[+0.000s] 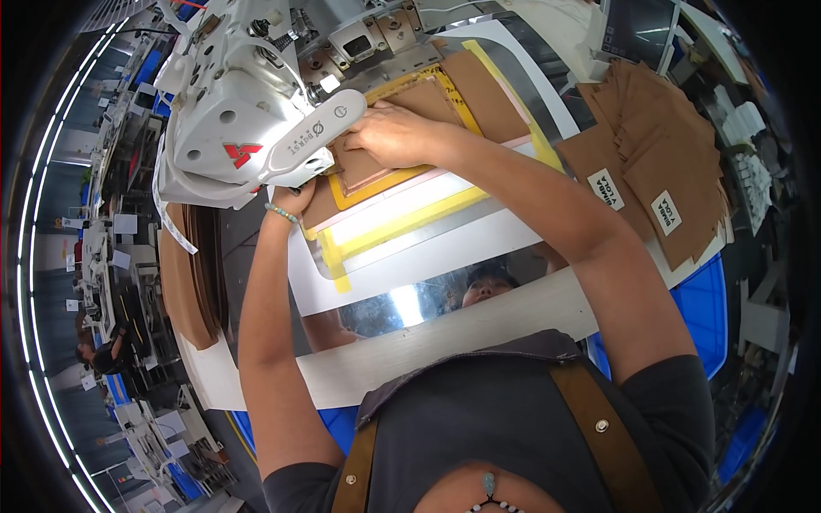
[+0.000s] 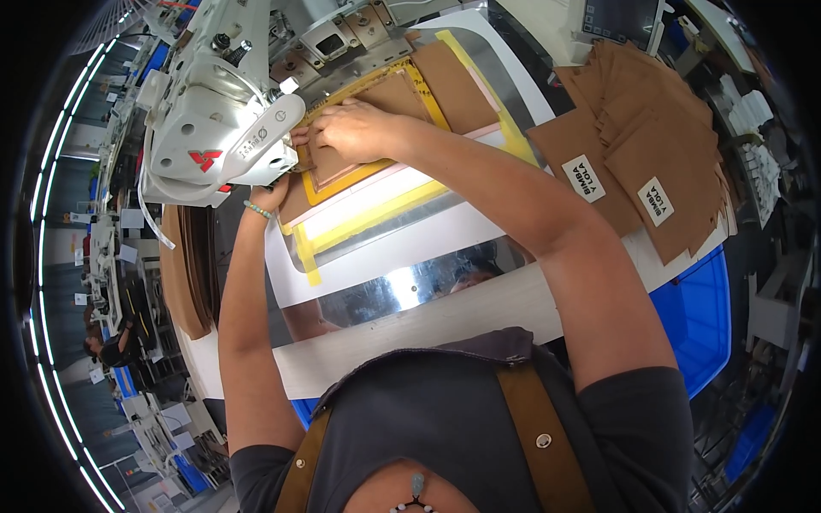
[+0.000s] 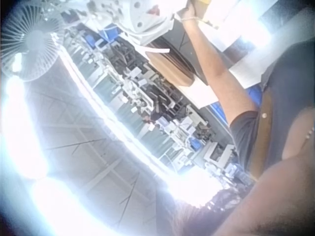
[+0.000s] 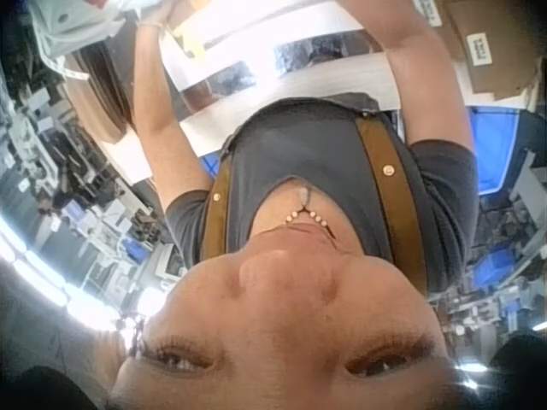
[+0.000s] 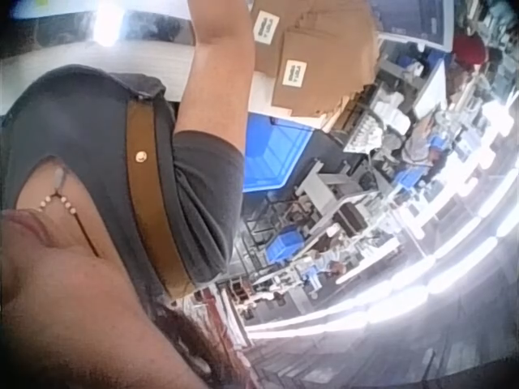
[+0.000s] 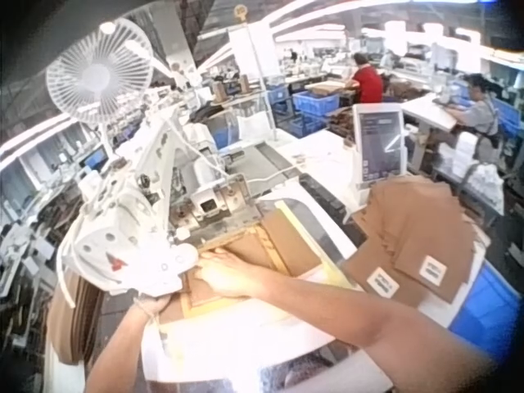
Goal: Sewing small leather brand labels onto larger brown leather pieces using an industrial sewing machine.
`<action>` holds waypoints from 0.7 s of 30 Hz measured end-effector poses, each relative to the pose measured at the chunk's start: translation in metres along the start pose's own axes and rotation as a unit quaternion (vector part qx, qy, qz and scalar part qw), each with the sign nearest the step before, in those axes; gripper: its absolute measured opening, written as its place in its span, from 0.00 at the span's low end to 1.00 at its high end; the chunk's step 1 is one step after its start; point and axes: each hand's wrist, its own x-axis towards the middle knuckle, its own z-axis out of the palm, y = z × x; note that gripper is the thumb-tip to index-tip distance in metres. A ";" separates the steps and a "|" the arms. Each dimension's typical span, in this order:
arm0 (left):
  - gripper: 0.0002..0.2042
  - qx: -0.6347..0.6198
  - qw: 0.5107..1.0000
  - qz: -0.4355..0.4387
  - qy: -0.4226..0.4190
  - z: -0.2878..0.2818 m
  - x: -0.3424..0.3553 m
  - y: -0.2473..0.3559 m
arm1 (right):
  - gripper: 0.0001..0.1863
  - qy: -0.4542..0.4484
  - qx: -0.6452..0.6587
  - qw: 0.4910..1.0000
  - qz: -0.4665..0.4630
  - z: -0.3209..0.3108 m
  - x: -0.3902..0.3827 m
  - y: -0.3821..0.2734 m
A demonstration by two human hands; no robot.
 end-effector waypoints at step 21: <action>0.10 -0.052 0.997 -0.015 0.061 -0.069 -0.099 0.137 | 0.15 -0.079 0.099 0.990 -0.070 -0.019 -0.023 -0.024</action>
